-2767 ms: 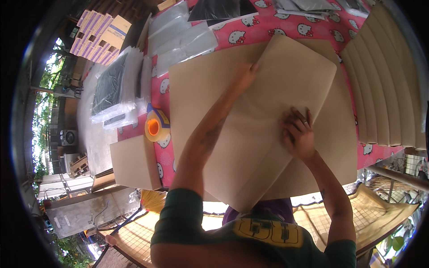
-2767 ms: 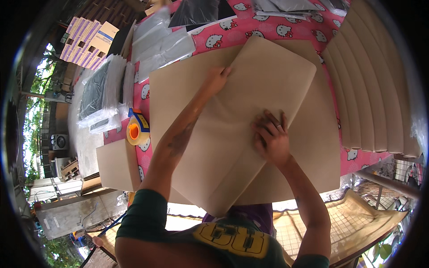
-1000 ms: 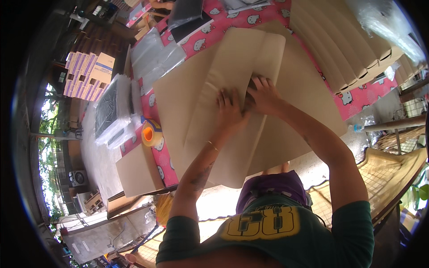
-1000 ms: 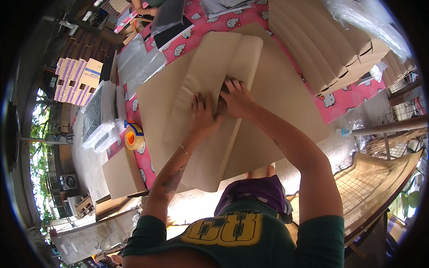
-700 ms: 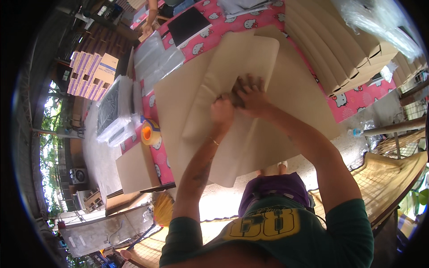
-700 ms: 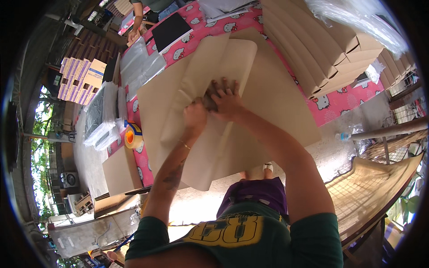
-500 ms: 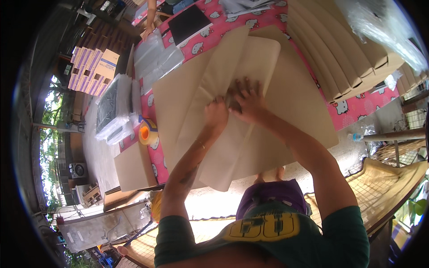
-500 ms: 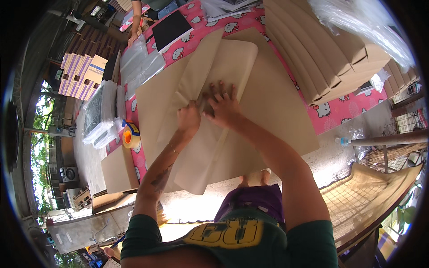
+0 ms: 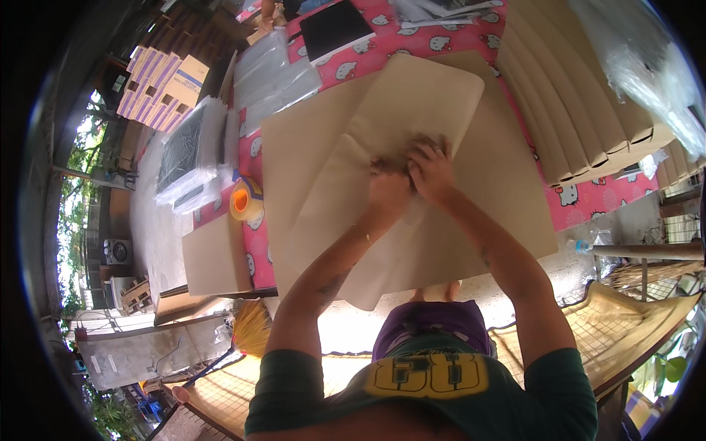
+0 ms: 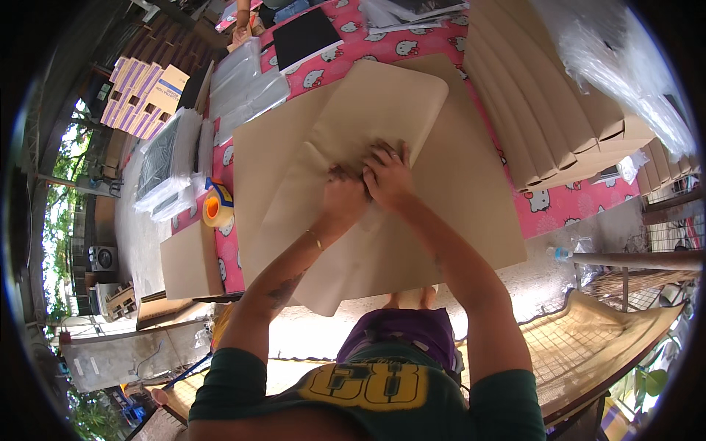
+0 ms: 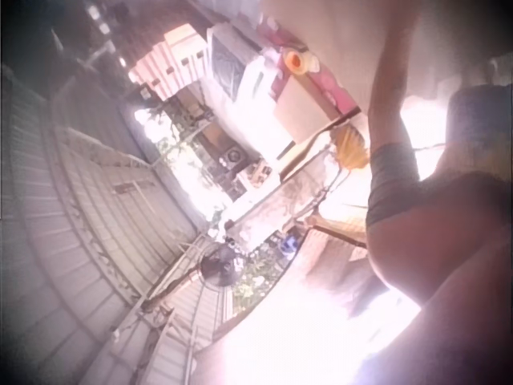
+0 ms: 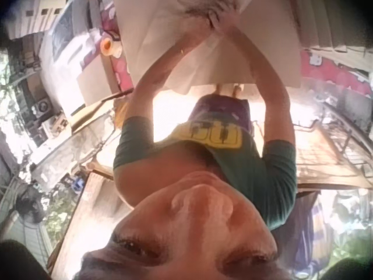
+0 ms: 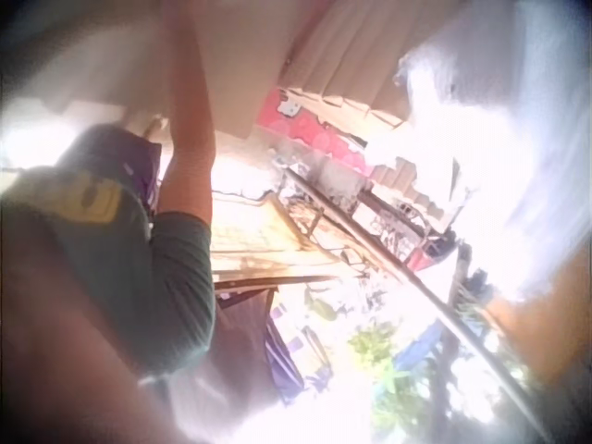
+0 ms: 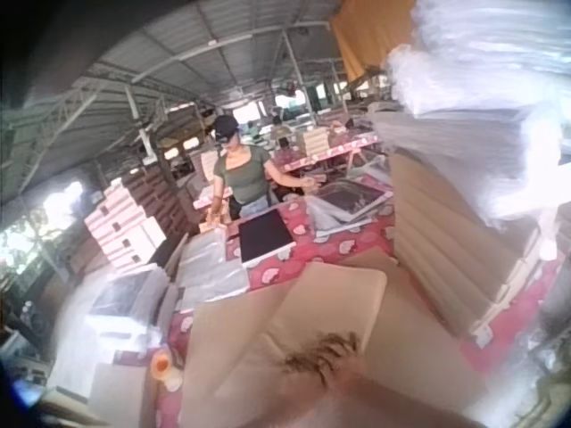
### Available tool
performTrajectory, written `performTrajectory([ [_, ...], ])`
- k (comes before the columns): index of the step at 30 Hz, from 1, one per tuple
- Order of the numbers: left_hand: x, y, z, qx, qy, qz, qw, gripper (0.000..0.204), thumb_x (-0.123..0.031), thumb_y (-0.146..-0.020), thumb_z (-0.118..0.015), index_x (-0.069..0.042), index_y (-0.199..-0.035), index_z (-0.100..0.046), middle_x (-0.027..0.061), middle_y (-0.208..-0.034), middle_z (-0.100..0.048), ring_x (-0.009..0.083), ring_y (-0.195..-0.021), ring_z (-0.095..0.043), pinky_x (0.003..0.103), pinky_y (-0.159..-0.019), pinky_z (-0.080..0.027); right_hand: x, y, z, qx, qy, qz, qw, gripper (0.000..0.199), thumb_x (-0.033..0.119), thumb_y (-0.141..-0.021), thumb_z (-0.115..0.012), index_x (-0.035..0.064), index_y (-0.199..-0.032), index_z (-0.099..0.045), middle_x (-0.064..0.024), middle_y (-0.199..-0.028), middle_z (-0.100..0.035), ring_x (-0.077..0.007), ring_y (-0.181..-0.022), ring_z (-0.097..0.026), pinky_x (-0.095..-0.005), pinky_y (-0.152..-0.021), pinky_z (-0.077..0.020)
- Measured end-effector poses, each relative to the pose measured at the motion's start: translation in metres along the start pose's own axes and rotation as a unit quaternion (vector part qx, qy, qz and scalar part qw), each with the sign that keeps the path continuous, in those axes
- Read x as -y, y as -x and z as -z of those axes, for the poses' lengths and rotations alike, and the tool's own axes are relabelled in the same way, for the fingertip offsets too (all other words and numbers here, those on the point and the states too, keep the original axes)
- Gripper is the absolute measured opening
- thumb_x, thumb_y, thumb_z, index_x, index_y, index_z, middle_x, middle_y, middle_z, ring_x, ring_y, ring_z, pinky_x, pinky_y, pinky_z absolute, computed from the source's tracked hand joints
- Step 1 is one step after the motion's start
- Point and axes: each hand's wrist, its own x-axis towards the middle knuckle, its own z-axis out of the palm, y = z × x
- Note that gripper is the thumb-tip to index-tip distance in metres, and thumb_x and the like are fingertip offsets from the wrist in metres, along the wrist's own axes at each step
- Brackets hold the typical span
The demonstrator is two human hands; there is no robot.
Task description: The person wraps individual flat items in protective plastic sleeves and then packs them into large brown paper envelopes, using a tape dispenser to seal the envelopes.
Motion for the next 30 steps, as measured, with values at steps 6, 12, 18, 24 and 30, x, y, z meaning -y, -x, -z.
performTrajectory([
  [6,0.011,0.070,0.011,-0.014,0.212,0.037,0.976,0.076,-0.039,-0.091,-0.055,0.009,-0.145,-0.031,0.0346,-0.149,-0.029,0.0474,-0.141,-0.026,0.057,-0.114,-0.022,-0.001,-0.005,-0.016,-0.010,0.042,-0.008,0.999,0.023,0.032,-0.091,-0.061,0.0127,-0.095,-0.073,-0.0044,-0.114,-0.064,-0.0260,-0.117,-0.056,-0.0589,-0.114,-0.0231],
  [12,0.037,0.254,0.046,0.134,0.305,0.167,0.928,0.078,-0.041,-0.097,-0.050,0.010,-0.147,-0.021,0.0375,-0.149,-0.023,0.0536,-0.140,-0.021,0.067,-0.109,-0.018,0.003,-0.001,-0.012,-0.017,0.056,-0.004,0.998,0.020,0.029,-0.085,-0.070,0.0114,-0.095,-0.072,-0.0044,-0.113,-0.063,-0.0248,-0.116,-0.056,-0.0566,-0.114,-0.0256],
  [18,0.233,0.205,0.000,-0.082,0.187,0.366,0.908,0.042,-0.023,-0.097,-0.055,0.003,-0.130,-0.049,0.0341,-0.141,-0.038,0.0493,-0.124,-0.044,0.054,-0.101,-0.038,0.003,-0.002,-0.010,-0.010,0.046,-0.011,0.999,0.017,0.023,-0.083,-0.073,0.0119,-0.096,-0.071,-0.0047,-0.113,-0.063,-0.0257,-0.116,-0.056,-0.0554,-0.113,-0.0273],
  [24,0.325,0.076,-0.043,0.082,0.108,0.474,0.870,0.068,-0.030,-0.091,-0.058,-0.010,-0.150,-0.031,0.0264,-0.112,-0.063,0.0462,-0.104,-0.060,0.051,-0.088,-0.047,-0.003,-0.004,-0.004,-0.002,0.056,-0.009,0.998,0.018,0.024,-0.084,-0.072,0.0120,-0.097,-0.070,-0.0057,-0.113,-0.063,-0.0269,-0.117,-0.055,-0.0555,-0.114,-0.0264],
  [30,0.336,0.037,-0.014,-0.152,0.233,0.268,0.922,0.059,-0.013,-0.092,-0.046,-0.017,-0.151,-0.036,0.0312,-0.118,-0.059,0.0409,-0.102,-0.063,0.046,-0.084,-0.051,-0.001,-0.005,-0.013,0.001,0.031,-0.004,1.000,0.019,0.026,-0.085,-0.070,0.0128,-0.099,-0.071,-0.0060,-0.114,-0.062,-0.0275,-0.118,-0.055,-0.0571,-0.116,-0.0235],
])
